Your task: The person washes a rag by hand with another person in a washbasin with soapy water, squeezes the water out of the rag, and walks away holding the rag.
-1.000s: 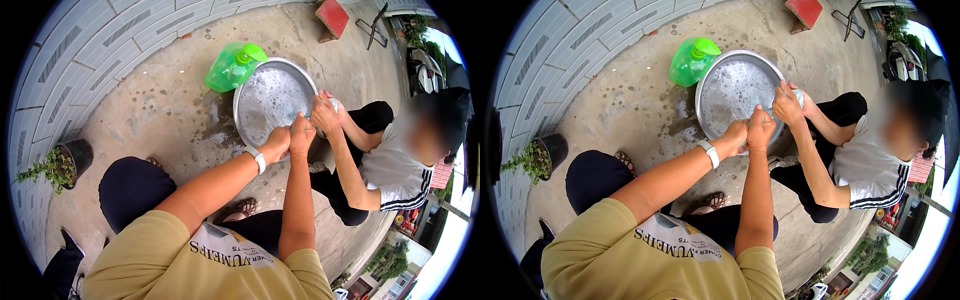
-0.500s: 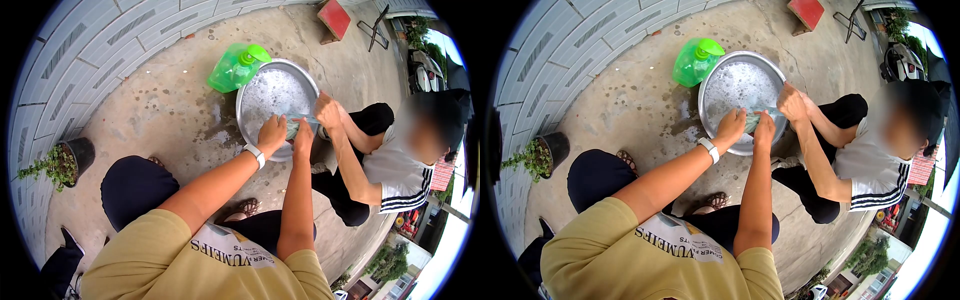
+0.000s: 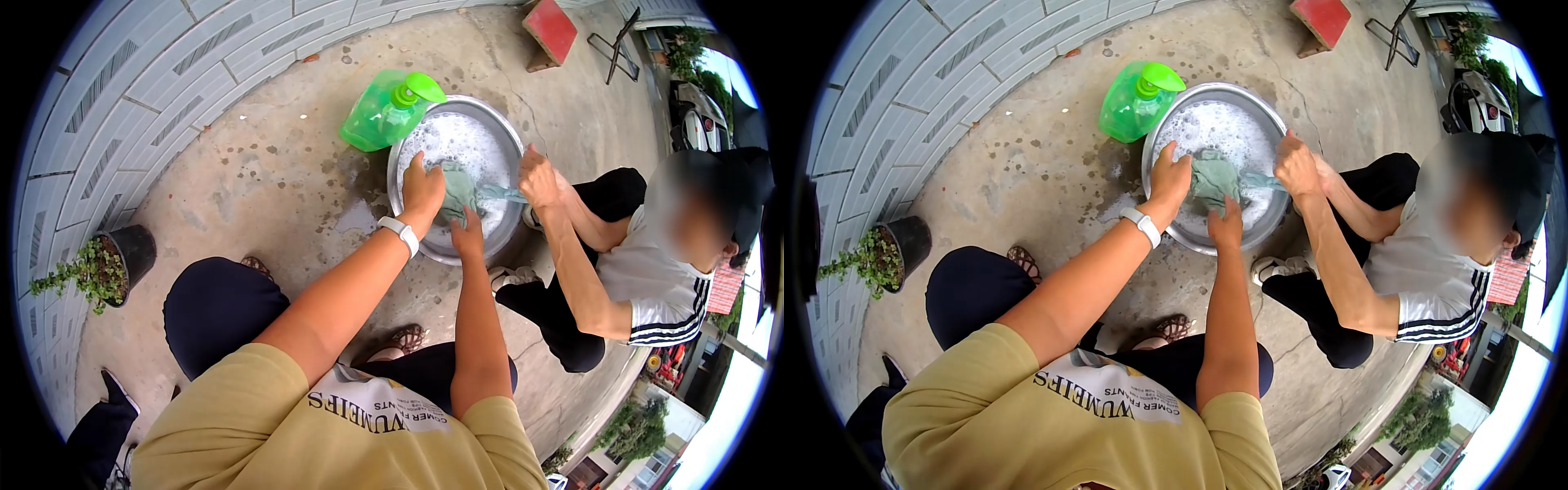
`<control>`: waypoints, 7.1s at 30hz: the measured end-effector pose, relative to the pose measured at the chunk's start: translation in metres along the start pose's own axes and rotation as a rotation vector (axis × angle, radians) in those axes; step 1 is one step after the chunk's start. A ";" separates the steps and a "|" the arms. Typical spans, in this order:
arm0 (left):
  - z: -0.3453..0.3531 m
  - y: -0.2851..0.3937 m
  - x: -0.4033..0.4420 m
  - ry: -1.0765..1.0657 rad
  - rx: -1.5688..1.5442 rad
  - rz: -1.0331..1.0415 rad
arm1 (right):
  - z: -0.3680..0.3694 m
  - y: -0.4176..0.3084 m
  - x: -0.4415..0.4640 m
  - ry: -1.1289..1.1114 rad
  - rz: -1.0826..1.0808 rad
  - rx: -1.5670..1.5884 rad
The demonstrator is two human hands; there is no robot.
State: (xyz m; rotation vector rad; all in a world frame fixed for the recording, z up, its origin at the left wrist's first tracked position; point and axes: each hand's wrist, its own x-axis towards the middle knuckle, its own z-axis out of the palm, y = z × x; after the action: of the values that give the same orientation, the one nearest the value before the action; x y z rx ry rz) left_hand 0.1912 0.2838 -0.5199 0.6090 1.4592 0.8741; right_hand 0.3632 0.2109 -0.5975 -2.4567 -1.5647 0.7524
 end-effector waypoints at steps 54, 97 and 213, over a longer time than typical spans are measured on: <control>0.037 -0.003 -0.039 -0.455 -0.544 -0.436 | -0.065 -0.099 -0.027 0.310 -0.420 0.833; 0.000 -0.001 0.010 0.157 0.079 0.297 | 0.004 0.027 0.005 0.164 0.216 0.000; -0.004 -0.025 0.013 0.074 0.164 0.087 | 0.005 -0.045 -0.005 -0.473 0.169 0.032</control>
State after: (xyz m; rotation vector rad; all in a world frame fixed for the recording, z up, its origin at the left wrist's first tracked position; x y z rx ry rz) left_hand 0.1892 0.2792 -0.5482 0.7743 1.5917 0.8571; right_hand 0.3227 0.2260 -0.5840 -2.5345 -1.4623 1.4628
